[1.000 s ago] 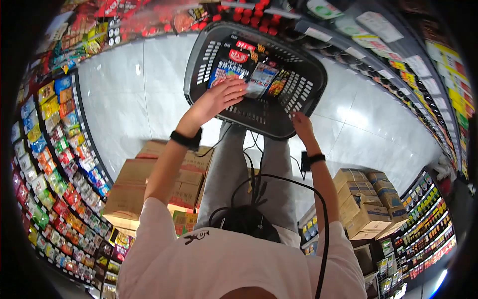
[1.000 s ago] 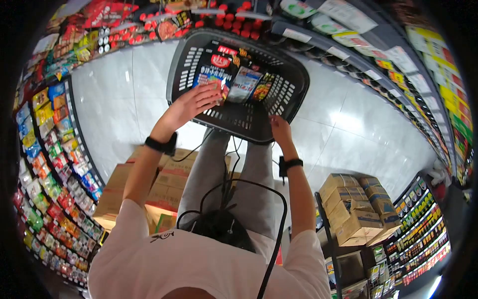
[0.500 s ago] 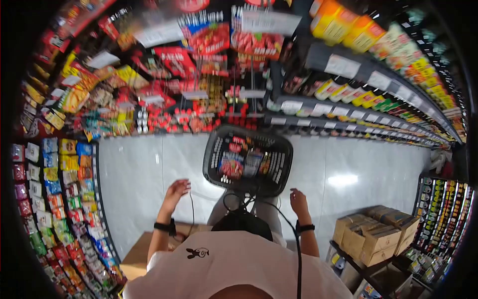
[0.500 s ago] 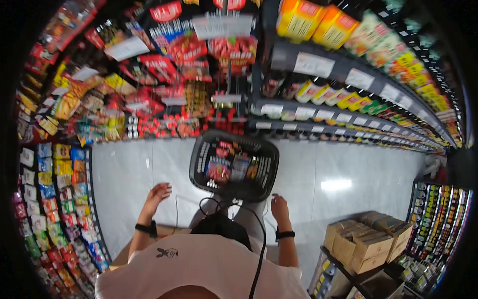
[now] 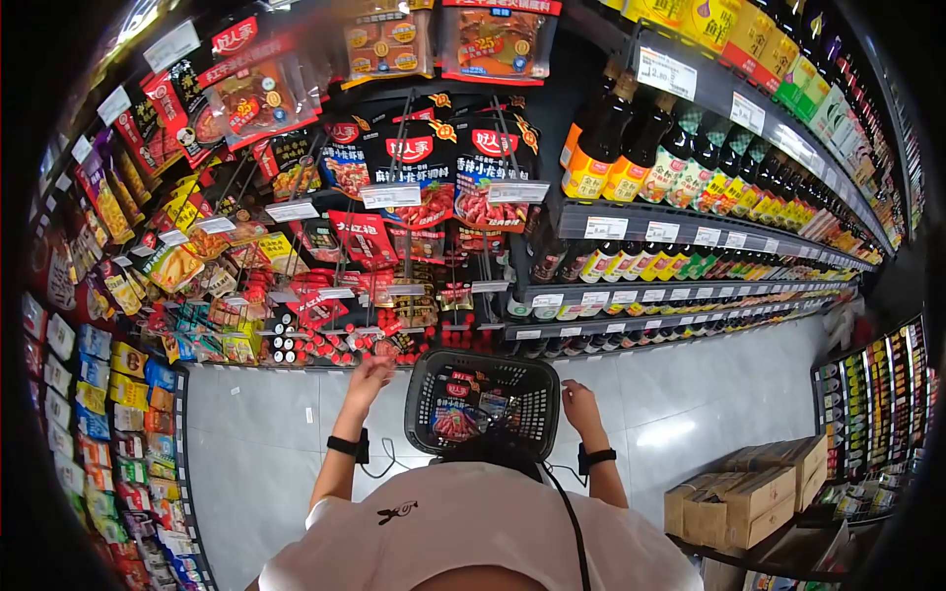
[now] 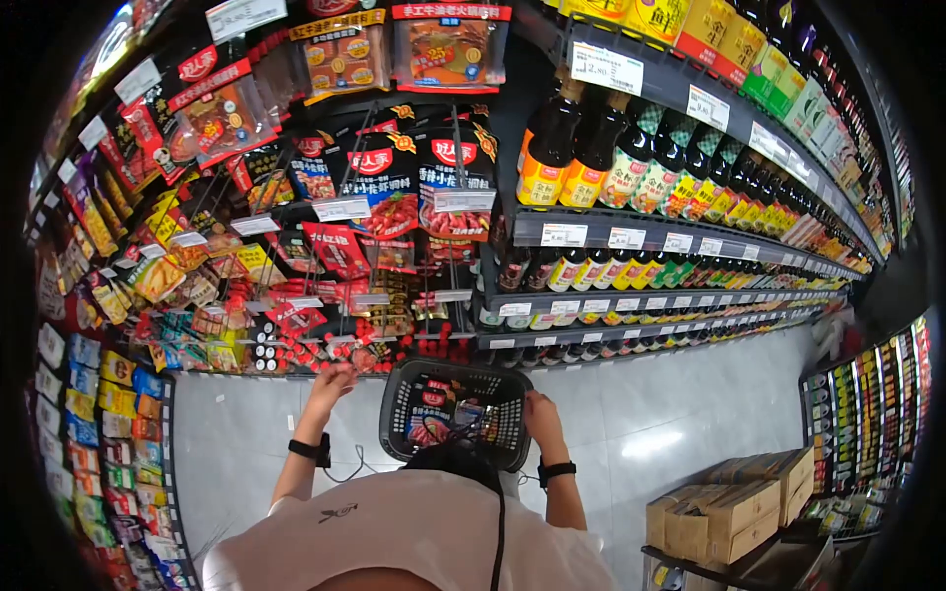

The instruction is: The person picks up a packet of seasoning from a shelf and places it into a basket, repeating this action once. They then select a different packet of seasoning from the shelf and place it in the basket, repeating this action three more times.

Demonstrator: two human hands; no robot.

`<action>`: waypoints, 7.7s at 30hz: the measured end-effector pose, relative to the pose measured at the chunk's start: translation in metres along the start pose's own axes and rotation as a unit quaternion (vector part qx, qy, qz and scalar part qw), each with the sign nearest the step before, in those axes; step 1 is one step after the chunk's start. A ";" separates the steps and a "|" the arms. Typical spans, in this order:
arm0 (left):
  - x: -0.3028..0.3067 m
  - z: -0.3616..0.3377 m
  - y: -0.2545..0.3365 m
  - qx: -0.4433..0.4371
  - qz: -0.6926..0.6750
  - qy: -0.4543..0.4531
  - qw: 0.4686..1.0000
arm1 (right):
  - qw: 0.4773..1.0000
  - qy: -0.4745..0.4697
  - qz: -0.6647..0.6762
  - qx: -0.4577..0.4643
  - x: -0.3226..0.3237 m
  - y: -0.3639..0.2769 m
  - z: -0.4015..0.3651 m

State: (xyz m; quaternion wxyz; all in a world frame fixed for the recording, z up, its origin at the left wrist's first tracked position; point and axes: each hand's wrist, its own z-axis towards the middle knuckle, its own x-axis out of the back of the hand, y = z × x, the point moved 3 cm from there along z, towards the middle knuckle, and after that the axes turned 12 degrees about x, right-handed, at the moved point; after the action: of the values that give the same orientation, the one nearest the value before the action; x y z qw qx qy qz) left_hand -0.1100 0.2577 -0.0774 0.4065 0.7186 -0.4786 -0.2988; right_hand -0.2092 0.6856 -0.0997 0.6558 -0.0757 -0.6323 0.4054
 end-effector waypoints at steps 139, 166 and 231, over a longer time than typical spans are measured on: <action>-0.172 0.135 -0.445 0.271 0.233 0.023 0.934 | 0.701 -0.260 0.470 -0.469 -0.326 0.253 -0.127; -0.136 0.100 -0.357 0.289 -0.130 0.002 0.948 | 0.917 -0.334 0.092 -0.197 -0.241 0.231 -0.098; -0.127 0.316 0.200 -0.029 0.021 -0.009 0.999 | 0.966 0.086 0.239 -0.039 -0.015 -0.047 0.385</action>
State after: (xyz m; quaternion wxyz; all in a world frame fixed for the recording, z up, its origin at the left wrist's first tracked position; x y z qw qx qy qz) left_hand -0.5036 0.2400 -0.0534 0.4296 0.6932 -0.4885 -0.3102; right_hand -0.5295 0.4860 -0.0091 0.5885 -0.2847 -0.5520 0.5176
